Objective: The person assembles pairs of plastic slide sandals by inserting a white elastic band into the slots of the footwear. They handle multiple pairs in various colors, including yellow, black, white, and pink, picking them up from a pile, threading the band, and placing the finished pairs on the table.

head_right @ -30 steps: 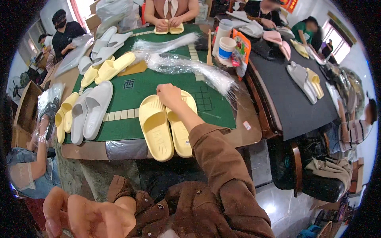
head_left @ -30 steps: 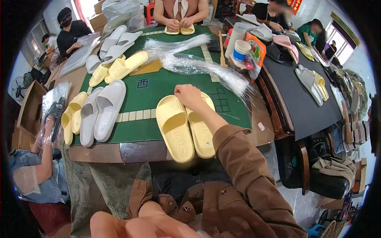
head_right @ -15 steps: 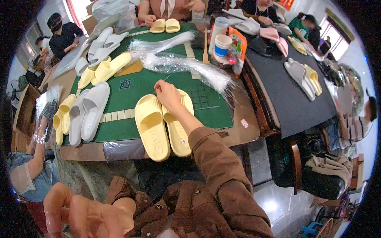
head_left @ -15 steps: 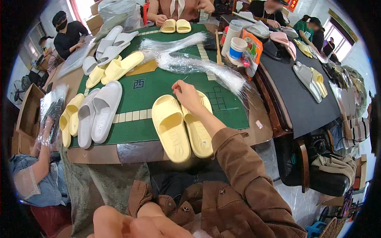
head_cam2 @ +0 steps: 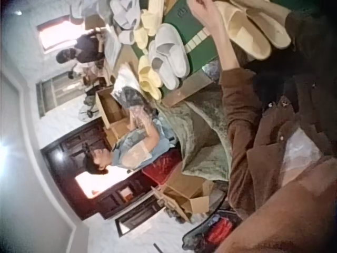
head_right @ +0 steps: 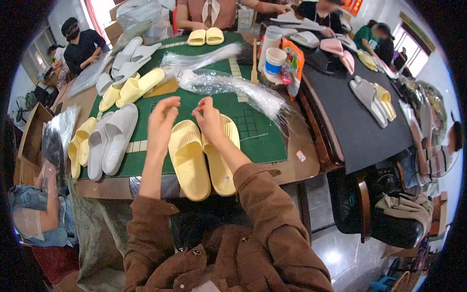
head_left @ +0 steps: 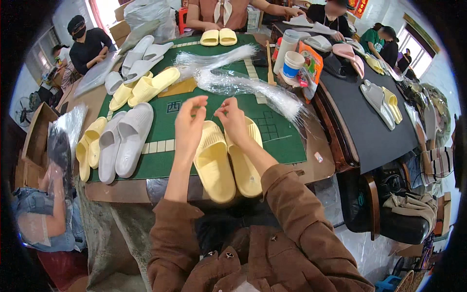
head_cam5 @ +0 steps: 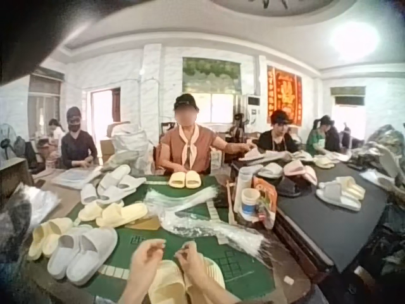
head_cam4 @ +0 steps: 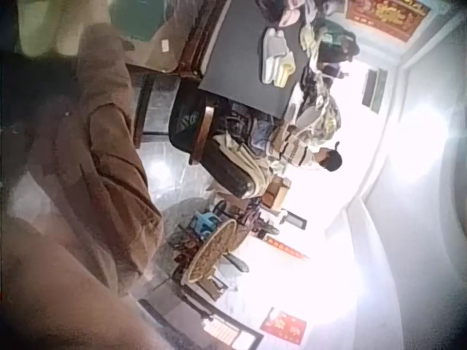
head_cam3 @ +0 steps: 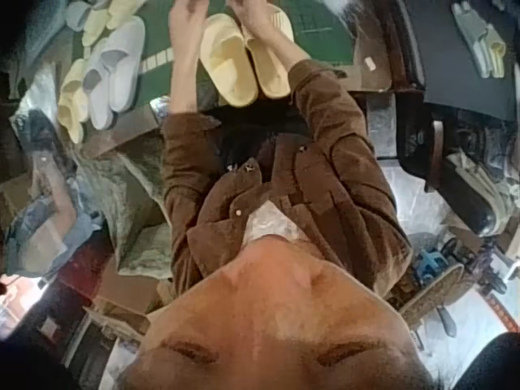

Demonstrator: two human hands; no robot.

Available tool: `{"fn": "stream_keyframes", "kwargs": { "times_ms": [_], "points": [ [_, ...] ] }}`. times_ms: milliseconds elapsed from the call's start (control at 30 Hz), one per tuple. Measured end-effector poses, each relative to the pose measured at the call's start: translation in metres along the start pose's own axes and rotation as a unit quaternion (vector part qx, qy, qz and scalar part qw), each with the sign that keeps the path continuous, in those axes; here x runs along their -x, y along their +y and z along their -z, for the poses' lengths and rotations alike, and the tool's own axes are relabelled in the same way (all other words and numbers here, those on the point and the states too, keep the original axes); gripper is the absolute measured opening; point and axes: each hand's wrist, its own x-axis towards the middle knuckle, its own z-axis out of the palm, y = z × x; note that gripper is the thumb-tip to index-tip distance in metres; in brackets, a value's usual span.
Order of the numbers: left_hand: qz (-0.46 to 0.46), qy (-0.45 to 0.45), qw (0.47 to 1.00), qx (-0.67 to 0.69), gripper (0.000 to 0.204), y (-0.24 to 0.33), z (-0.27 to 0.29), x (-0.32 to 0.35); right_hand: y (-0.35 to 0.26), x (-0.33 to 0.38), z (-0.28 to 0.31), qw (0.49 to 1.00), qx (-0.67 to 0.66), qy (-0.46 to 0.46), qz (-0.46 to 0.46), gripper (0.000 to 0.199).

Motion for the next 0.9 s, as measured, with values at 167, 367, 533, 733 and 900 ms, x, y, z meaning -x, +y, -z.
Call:
{"fn": "stream_keyframes", "kwargs": {
  "times_ms": [167,367,533,733,900],
  "points": [
    [0.085,-0.013,0.993,-0.086,0.022,-0.073,-0.029,-0.021,0.003,-0.002,0.009,0.999,0.018,-0.019,0.03,0.031],
    [0.146,-0.012,0.988,-0.042,0.017,-0.082,-0.033,-0.018,-0.005,0.002,0.009,0.999,0.015,-0.044,0.024,0.029],
    [0.149,0.042,0.986,0.064,0.013,-0.092,-0.033,-0.015,-0.002,-0.001,0.007,0.995,0.016,-0.06,0.082,0.016],
    [0.161,0.017,0.975,0.153,0.014,-0.088,-0.031,-0.014,-0.004,0.0,0.007,0.994,0.008,-0.051,0.1,0.009],
    [0.187,0.027,0.966,0.18,0.014,-0.084,-0.024,-0.012,-0.008,0.004,0.009,0.998,-0.011,-0.042,0.052,0.009]
  ]
}}
